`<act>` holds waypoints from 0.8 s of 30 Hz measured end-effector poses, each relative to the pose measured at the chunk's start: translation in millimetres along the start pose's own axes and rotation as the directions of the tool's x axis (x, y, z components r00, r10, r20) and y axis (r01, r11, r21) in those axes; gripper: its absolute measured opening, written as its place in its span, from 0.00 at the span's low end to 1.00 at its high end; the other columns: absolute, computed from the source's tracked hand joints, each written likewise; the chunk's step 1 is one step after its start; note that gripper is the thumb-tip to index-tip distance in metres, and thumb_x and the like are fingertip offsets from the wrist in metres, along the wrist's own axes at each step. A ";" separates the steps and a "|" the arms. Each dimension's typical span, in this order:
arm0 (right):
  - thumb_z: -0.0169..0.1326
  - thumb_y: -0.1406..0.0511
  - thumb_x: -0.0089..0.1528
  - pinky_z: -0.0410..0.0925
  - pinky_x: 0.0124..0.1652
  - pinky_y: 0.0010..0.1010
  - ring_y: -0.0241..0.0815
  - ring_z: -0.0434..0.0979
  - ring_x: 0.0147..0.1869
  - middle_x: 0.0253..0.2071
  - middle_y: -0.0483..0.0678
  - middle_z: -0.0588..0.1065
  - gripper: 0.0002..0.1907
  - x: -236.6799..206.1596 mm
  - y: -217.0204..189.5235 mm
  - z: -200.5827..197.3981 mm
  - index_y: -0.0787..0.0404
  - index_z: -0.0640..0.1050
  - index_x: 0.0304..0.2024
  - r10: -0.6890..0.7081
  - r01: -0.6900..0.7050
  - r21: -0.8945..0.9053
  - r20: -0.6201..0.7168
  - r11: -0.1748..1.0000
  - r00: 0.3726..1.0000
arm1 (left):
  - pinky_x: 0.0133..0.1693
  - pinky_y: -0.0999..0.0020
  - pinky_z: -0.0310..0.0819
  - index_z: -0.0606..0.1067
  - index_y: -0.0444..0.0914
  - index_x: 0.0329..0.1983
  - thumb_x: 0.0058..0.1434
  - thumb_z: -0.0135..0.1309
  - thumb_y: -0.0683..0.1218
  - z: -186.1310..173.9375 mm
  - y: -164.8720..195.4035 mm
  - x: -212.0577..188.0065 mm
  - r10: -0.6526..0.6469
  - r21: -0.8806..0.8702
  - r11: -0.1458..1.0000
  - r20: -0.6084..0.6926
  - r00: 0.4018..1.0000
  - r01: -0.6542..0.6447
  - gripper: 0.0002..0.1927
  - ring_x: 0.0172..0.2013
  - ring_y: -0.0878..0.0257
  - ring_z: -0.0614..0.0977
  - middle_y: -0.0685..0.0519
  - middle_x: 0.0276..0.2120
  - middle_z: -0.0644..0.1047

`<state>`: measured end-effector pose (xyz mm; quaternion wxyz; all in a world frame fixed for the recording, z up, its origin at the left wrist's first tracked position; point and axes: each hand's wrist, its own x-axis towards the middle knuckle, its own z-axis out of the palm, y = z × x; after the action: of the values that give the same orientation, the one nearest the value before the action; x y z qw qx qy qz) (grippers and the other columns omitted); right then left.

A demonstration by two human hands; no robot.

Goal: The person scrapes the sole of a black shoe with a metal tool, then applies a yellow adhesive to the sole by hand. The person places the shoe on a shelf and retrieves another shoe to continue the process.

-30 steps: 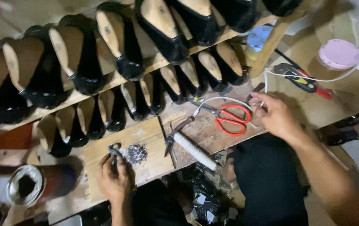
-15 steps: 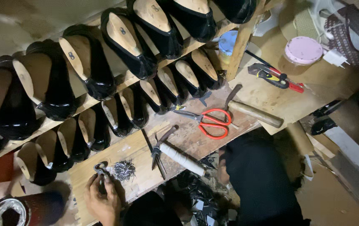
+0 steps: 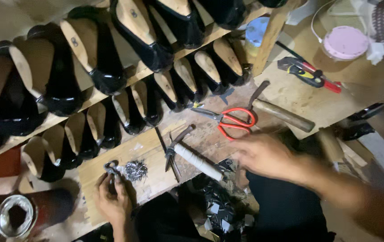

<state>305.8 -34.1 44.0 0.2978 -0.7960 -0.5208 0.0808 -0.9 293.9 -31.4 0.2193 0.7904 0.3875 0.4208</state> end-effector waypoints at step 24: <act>0.62 0.59 0.54 0.73 0.44 0.49 0.59 0.79 0.46 0.47 0.56 0.76 0.31 78.9 37.9 -1.3 0.55 0.72 0.59 0.104 -0.047 -0.422 0.113 0.905 0.988 | 0.54 0.57 0.74 0.79 0.34 0.50 0.67 0.57 0.47 -5.8 17.3 4.7 0.005 0.091 0.996 -0.001 1.000 -0.005 0.13 0.54 0.46 0.79 0.42 0.55 0.78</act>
<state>371.0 24.1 38.2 0.0819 -0.8536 -0.5135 0.0318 3.3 287.3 -14.3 0.1818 0.8002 0.4046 0.4037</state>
